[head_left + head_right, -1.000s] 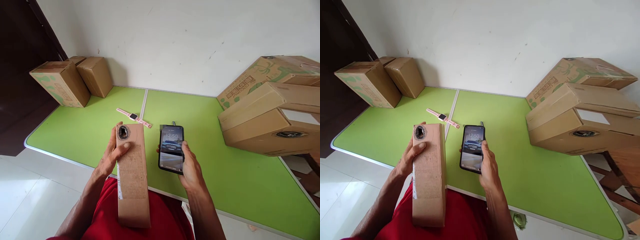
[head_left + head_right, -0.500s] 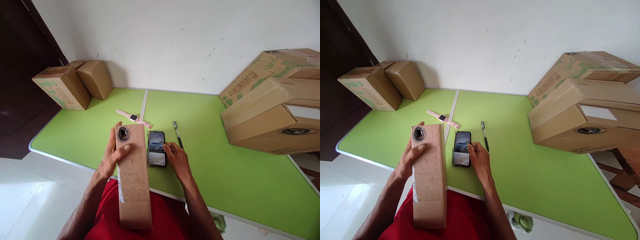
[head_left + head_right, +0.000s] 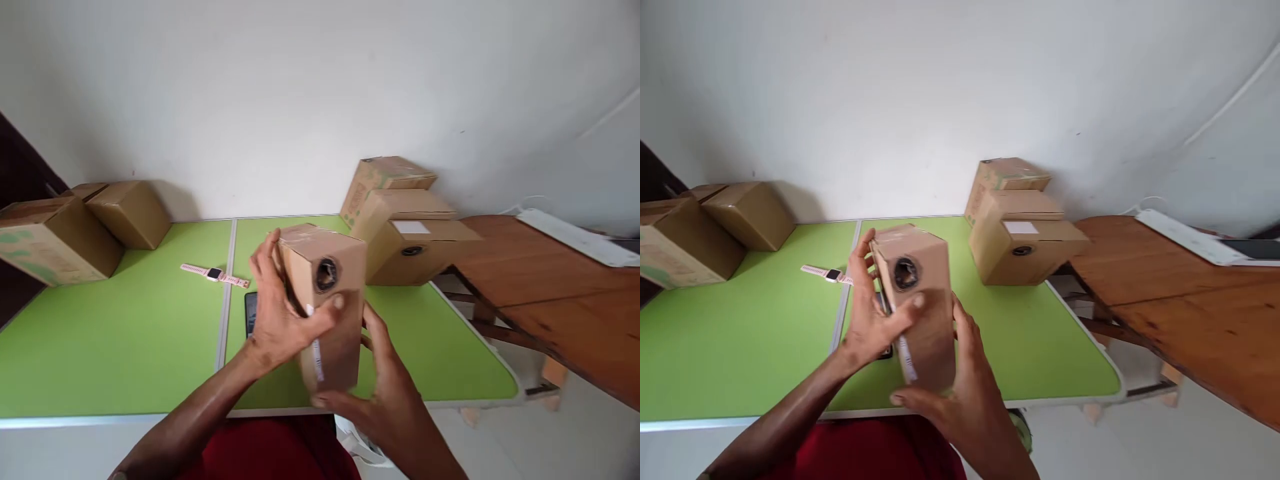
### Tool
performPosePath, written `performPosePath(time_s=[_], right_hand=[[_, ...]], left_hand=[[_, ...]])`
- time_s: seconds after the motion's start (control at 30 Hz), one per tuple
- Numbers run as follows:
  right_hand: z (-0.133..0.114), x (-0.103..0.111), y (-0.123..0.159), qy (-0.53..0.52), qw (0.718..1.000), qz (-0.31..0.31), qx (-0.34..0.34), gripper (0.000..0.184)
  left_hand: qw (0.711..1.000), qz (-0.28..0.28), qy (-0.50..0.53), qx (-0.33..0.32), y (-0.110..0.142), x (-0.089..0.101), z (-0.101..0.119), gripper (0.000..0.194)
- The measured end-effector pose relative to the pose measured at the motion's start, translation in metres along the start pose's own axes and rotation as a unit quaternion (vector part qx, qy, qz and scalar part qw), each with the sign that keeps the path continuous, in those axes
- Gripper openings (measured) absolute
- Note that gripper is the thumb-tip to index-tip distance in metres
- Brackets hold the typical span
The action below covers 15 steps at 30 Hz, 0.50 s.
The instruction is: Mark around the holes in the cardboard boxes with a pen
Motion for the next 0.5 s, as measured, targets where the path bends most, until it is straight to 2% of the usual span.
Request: performPosePath(time_s=[0.03, 0.07, 0.13, 0.2, 0.27, 0.3, 0.37, 0.43, 0.5], right_hand=[[0.006, 0.01, 0.004, 0.061, 0.997, 0.039, -0.011, 0.141], [0.015, 0.021, 0.006, 0.107, 0.99, 0.084, -0.026, 0.138], [0.036, 0.038, 0.005, 0.136, 0.979, 0.145, -0.036, 0.122], [0.06, 0.052, 0.001, 0.111, 0.98, 0.165, -0.031, 0.103], [0.084, 0.068, 0.001, 0.084, 0.983, 0.162, -0.033, 0.082], [0.095, 0.075, 0.002, 0.071, 0.984, 0.157, -0.041, 0.07], [0.112, 0.088, 0.007, 0.037, 0.985, 0.155, -0.064, 0.054], [0.12, 0.096, 0.011, 0.012, 0.983, 0.17, -0.073, 0.048], [0.123, 0.105, 0.012, 0.016, 0.975, 0.209, -0.069, 0.046]], left_hand=[[1.0, -0.004, -0.002, -0.023, 0.002, -0.019, -0.004, 0.125], [0.999, -0.009, -0.005, -0.035, 0.007, -0.037, -0.01, 0.131], [0.998, -0.038, -0.016, -0.049, 0.021, -0.066, -0.021, 0.142], [0.993, -0.094, -0.022, -0.072, 0.038, -0.087, -0.026, 0.146], [0.986, -0.151, -0.002, -0.077, 0.05, -0.098, -0.032, 0.144], [0.983, -0.174, 0.012, -0.059, 0.052, -0.1, -0.037, 0.142], [0.973, -0.229, 0.024, 0.033, 0.049, -0.107, -0.059, 0.139], [0.94, -0.305, 0.011, 0.155, 0.048, -0.12, -0.088, 0.136], [0.9, -0.372, 0.0, 0.226, 0.049, -0.136, -0.109, 0.13]])
Point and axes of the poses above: each hand's wrist, its own y-axis away from the middle knuckle, its own x-axis out of the back of the hand, z = x × y, the point moved 9 cm from there along -y, towards the middle knuckle, and after that the axes turned 9 degrees about y, right-handed, at the moved point
